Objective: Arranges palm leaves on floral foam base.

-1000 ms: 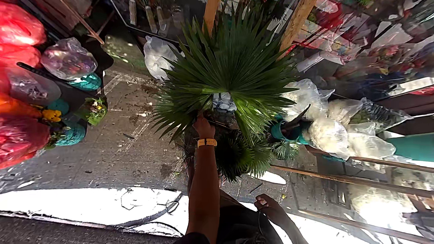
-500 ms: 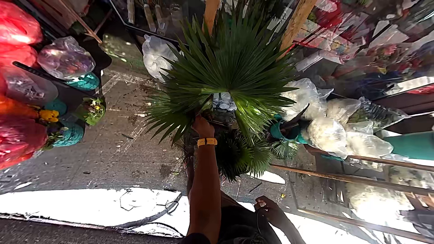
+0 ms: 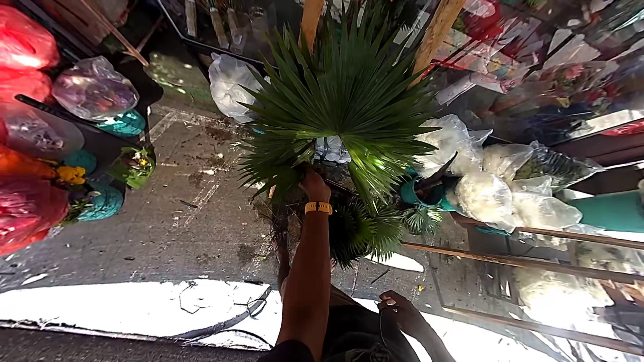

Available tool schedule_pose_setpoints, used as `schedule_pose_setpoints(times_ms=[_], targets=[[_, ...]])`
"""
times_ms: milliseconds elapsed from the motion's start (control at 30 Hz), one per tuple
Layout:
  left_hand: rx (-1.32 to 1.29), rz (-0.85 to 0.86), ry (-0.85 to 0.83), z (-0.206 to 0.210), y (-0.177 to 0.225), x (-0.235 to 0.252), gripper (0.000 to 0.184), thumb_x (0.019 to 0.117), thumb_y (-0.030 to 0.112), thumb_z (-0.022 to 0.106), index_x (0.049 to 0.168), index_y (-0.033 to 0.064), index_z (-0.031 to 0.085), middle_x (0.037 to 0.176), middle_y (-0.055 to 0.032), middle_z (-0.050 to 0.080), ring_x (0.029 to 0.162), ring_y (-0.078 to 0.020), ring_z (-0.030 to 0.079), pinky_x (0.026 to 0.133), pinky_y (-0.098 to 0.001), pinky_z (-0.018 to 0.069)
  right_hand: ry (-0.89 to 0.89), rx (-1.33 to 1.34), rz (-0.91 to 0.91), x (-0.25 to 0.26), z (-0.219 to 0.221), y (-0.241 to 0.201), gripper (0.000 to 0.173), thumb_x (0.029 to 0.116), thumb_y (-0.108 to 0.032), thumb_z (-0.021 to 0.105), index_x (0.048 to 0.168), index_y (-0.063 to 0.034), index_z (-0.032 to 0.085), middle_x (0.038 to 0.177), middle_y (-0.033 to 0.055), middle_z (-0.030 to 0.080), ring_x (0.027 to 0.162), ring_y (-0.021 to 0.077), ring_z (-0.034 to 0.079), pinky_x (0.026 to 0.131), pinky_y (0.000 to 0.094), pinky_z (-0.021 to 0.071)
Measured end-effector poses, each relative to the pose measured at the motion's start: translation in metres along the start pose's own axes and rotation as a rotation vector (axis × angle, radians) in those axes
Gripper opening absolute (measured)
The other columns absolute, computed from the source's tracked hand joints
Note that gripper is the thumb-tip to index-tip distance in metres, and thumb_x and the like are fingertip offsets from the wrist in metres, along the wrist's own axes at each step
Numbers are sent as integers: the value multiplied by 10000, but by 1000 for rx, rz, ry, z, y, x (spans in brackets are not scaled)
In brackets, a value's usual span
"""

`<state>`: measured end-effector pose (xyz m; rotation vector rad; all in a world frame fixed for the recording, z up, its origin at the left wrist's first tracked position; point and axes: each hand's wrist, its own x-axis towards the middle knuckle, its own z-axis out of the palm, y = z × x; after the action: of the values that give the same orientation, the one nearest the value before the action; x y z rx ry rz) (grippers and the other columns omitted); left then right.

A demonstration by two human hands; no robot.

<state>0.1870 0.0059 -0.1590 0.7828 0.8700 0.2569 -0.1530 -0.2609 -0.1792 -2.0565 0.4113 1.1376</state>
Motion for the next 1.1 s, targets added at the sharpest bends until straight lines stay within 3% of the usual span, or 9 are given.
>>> schedule_pose_setpoints(times_ms=[200, 333, 500, 600, 733, 800, 900, 967, 1100], targets=[[-11, -30, -2, 5, -4, -3, 183, 1100, 303, 444, 1093, 136, 518, 730, -14, 509, 533, -136, 512, 512, -308, 516, 58, 38, -5, 6, 0, -3, 518, 974, -449, 655, 1333, -78, 619, 1230, 132, 692, 1025, 236, 706, 939, 460, 567], [161, -152, -270, -30, 3, -8, 216, 1065, 384, 528, 1062, 181, 603, 816, 34, 560, 562, -78, 489, 503, -227, 464, -35, -16, -17, 16, -1, -15, 520, 999, -431, 636, 1351, -49, 598, 1246, 166, 683, 1094, 276, 690, 991, 483, 539], [766, -592, -409, -161, 6, -13, 231, 1009, 214, 625, 1187, 68, 604, 770, -71, 625, 486, -124, 510, 406, -258, 432, -2, 1, -84, 35, 2, -28, 502, 1009, -437, 619, 1335, -55, 615, 1233, 157, 689, 1094, 270, 690, 996, 484, 539], [1256, -606, -306, -265, 28, -23, 321, 1015, 187, 580, 1306, 53, 580, 893, -113, 621, 628, -177, 519, 543, -343, 447, 14, 57, -79, 47, 8, -38, 483, 1017, -414, 614, 1333, -49, 615, 1265, 177, 672, 1155, 292, 669, 1032, 509, 516], [1723, -737, -226, -392, 72, -43, 250, 1031, 166, 531, 1181, -30, 571, 759, -123, 600, 544, -192, 571, 514, -361, 524, 37, 127, -77, 70, 26, -41, 469, 1028, -410, 588, 1308, -37, 631, 1277, 186, 660, 1205, 296, 636, 1065, 517, 483], [1842, -837, -202, -423, 101, -67, 244, 1021, 160, 577, 1161, -37, 604, 786, -121, 594, 585, -188, 550, 553, -356, 509, 59, 207, -58, 84, 35, -53, 462, 1040, -382, 570, 1310, -12, 628, 1304, 204, 644, 1221, 306, 625, 1083, 508, 471], [1872, -928, -211, -437, 134, -106, 313, 1076, 162, 515, 1284, -65, 574, 996, -171, 606, 764, -197, 531, 732, -378, 494, 183, 350, 4, 108, 50, -76, 433, 1041, -370, 569, 1282, -17, 641, 1240, 178, 676, 1140, 286, 664, 1029, 487, 515], [1942, -832, -220, -481, 134, -107, 297, 1053, 164, 530, 1195, -84, 612, 943, -192, 627, 747, -228, 571, 714, -412, 513, 242, 378, 72, 121, 55, -97, 440, 1051, -388, 541, 1315, -46, 630, 1271, 165, 669, 1196, 289, 641, 1065, 502, 489], [1905, -724, -135, -514, 136, -89, 314, 1031, 162, 586, 1215, -89, 627, 1070, -276, 657, 964, -359, 628, 871, -528, 508, 370, 324, 152, 156, 73, -118, 419, 1058, -375, 494, 1339, -96, 630, 1324, 139, 654, 1260, 292, 608, 1099, 519, 465]])
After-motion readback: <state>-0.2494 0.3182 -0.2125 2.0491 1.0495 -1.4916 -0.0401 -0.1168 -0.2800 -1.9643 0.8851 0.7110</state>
